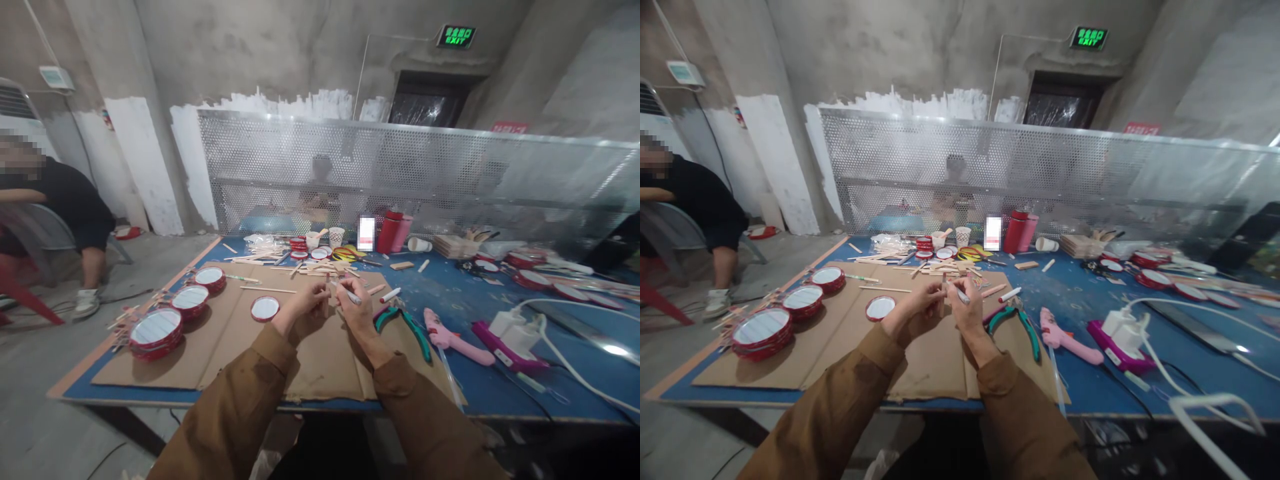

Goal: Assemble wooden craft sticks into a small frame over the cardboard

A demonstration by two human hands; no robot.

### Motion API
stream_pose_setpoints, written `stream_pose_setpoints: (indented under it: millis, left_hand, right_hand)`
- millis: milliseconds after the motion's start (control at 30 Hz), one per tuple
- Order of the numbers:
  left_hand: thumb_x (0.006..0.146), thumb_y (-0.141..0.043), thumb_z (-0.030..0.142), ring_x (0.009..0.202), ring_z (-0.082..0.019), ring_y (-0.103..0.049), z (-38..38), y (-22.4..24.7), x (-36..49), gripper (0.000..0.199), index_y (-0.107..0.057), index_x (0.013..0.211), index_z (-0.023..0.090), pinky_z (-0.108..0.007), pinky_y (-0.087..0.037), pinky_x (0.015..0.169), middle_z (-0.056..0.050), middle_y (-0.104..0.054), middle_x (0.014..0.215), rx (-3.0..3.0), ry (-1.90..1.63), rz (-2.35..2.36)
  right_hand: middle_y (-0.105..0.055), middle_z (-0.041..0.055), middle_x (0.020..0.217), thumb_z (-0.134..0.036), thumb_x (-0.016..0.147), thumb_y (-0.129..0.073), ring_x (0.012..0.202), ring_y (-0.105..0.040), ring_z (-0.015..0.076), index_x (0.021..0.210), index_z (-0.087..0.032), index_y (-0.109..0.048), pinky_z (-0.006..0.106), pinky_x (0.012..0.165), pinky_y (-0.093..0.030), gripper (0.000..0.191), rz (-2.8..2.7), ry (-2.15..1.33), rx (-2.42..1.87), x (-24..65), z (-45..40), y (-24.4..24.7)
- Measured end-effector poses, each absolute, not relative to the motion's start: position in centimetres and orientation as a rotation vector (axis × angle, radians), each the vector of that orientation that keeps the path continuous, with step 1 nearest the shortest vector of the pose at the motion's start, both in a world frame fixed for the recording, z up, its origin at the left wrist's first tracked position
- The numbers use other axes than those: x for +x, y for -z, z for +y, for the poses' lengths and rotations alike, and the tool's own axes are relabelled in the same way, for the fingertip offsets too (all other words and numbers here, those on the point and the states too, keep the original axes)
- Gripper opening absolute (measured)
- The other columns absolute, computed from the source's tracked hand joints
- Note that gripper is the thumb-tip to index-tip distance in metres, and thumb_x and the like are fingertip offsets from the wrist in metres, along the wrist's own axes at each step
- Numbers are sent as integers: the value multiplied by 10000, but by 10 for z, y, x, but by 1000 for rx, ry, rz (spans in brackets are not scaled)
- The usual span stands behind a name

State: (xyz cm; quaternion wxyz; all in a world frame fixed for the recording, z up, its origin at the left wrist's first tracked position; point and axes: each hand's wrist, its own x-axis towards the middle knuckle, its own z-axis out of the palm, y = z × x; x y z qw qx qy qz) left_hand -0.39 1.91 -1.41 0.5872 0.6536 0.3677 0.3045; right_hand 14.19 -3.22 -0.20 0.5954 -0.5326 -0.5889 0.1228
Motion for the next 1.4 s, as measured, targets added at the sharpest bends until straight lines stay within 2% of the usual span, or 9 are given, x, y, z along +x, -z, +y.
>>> stream_pose_setpoints:
  millis: [133, 300, 533, 833, 1200, 1400]
  left_hand:
    - [892, -696, 529, 364, -63, -421, 20, 14, -3, 380, -564, 825, 178, -179, -301, 399, 49, -509, 496, 1516, -705, 825]
    - [898, -692, 494, 351, -67, -424, 20, 14, -3, 352, -551, 807, 185, -186, -304, 390, 47, -512, 498, 1511, -703, 858]
    - [857, -728, 545, 358, -70, -440, 23, 18, -4, 407, -555, 807, 180, -184, -299, 399, 43, -512, 486, 1523, -716, 822]
    - [908, -658, 484, 344, -81, -429, 22, 18, -3, 331, -563, 823, 179, -199, -319, 396, 48, -499, 486, 1576, -713, 847]
    - [866, -711, 522, 364, -77, -430, 22, 15, -4, 378, -553, 809, 183, -188, -303, 404, 51, -491, 475, 1557, -706, 844]
    - [931, -618, 413, 355, -79, -437, 20, 15, -2, 273, -530, 803, 188, -190, -325, 392, 54, -492, 492, 1608, -717, 886]
  right_hand:
    - [-657, 2, 604, -449, 814, -571, 635, -678, 217, 749, -255, -569, 375, 802, -543, 205, -1406, -356, -1193, 142, -33, 2]
    - [-657, -15, 592, -457, 826, -566, 639, -681, 198, 751, -252, -561, 426, 933, -517, 218, -1382, -346, -1217, 141, -33, 0]
    - [-672, 20, 603, -462, 829, -564, 672, -699, 226, 781, -249, -596, 359, 730, -553, 220, -1442, -332, -1170, 142, -33, 0]
    - [-672, 18, 607, -492, 838, -565, 648, -687, 220, 788, -244, -606, 359, 730, -549, 256, -1458, -369, -1168, 142, -33, 0]
    - [-693, 37, 668, -476, 834, -558, 699, -679, 226, 813, -234, -625, 369, 763, -544, 252, -1467, -336, -1164, 142, -33, 0]
    - [-683, 20, 684, -500, 834, -591, 697, -650, 193, 797, -230, -618, 330, 757, -535, 274, -1418, -340, -1150, 144, -31, 2]
